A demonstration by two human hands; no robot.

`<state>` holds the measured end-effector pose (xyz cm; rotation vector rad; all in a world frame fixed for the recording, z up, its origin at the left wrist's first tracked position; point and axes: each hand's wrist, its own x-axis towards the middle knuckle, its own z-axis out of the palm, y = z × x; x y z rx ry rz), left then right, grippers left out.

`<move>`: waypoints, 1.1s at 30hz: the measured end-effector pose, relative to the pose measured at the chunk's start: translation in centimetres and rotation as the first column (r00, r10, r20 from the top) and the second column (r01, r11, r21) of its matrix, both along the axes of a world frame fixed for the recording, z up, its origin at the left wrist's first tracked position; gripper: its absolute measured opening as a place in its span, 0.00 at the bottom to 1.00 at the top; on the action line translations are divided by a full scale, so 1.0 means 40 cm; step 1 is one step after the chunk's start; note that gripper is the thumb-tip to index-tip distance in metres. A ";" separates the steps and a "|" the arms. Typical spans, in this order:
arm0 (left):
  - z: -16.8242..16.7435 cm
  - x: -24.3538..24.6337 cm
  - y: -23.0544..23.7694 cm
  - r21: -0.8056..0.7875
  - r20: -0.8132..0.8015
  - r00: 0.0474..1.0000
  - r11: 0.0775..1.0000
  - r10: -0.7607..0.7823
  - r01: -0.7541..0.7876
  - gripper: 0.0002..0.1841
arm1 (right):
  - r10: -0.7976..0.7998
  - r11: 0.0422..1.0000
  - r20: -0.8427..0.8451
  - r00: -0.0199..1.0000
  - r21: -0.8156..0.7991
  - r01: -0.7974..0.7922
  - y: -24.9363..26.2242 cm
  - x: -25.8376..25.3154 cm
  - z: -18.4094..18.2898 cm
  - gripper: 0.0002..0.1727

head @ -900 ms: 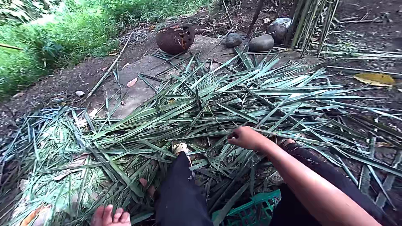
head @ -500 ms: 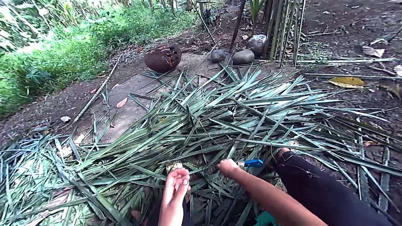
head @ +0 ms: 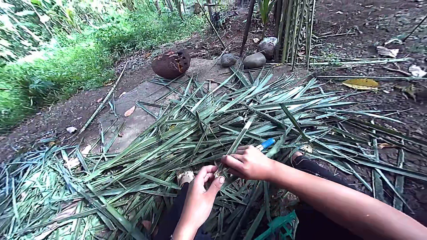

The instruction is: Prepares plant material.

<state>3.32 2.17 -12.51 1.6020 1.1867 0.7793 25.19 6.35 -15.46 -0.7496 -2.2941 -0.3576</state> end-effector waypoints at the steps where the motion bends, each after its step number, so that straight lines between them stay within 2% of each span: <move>1: 0.010 -0.003 -0.001 -0.019 -0.026 0.999 0.999 -0.033 0.033 0.19 | 0.000 0.999 0.005 1.000 0.044 0.000 -0.006 0.007 0.010 0.08; 3: 0.013 -0.006 -0.002 -0.023 -0.031 0.997 0.997 -0.072 0.071 0.12 | -0.006 0.992 0.037 0.999 0.126 0.001 -0.012 0.016 0.028 0.08; 7: -0.002 -0.011 -0.009 0.040 -0.051 0.995 0.996 -0.082 0.085 0.20 | -0.016 0.979 0.067 0.998 0.205 0.002 -0.006 0.012 0.019 0.07; 12: -0.016 -0.015 -0.025 0.000 -0.096 0.994 0.999 -0.048 0.048 0.18 | -0.043 0.969 0.030 0.999 0.245 0.034 0.012 0.025 -0.014 0.08; 16: -0.032 -0.012 -0.038 0.049 -0.106 0.994 0.999 0.014 -0.009 0.18 | -0.029 0.966 0.009 1.000 0.257 0.025 0.025 0.029 -0.030 0.08; 20: -0.042 0.008 -0.048 0.122 -0.037 0.996 0.990 0.076 -0.071 0.19 | -0.030 0.963 -0.007 1.000 0.268 0.031 0.037 0.036 -0.039 0.08; 23: -0.040 0.017 -0.054 0.095 0.053 0.997 0.994 0.056 -0.061 0.18 | -0.024 0.961 -0.013 1.000 0.275 0.027 0.044 0.044 -0.043 0.09; 29: -0.036 0.024 -0.058 0.050 0.129 0.991 0.998 0.016 -0.023 0.18 | -0.008 0.955 -0.007 1.000 0.296 0.009 0.059 0.051 -0.034 0.09; 31: -0.024 0.012 -0.074 0.026 0.191 0.980 0.998 0.057 -0.063 0.18 | -0.076 0.966 -0.058 0.995 0.245 0.088 0.074 0.088 -0.019 0.09; 33: 0.001 -0.039 -0.111 0.009 0.296 0.939 0.982 0.177 -0.188 0.21 | -0.315 0.936 -0.152 0.937 0.114 0.333 0.108 0.195 0.015 0.10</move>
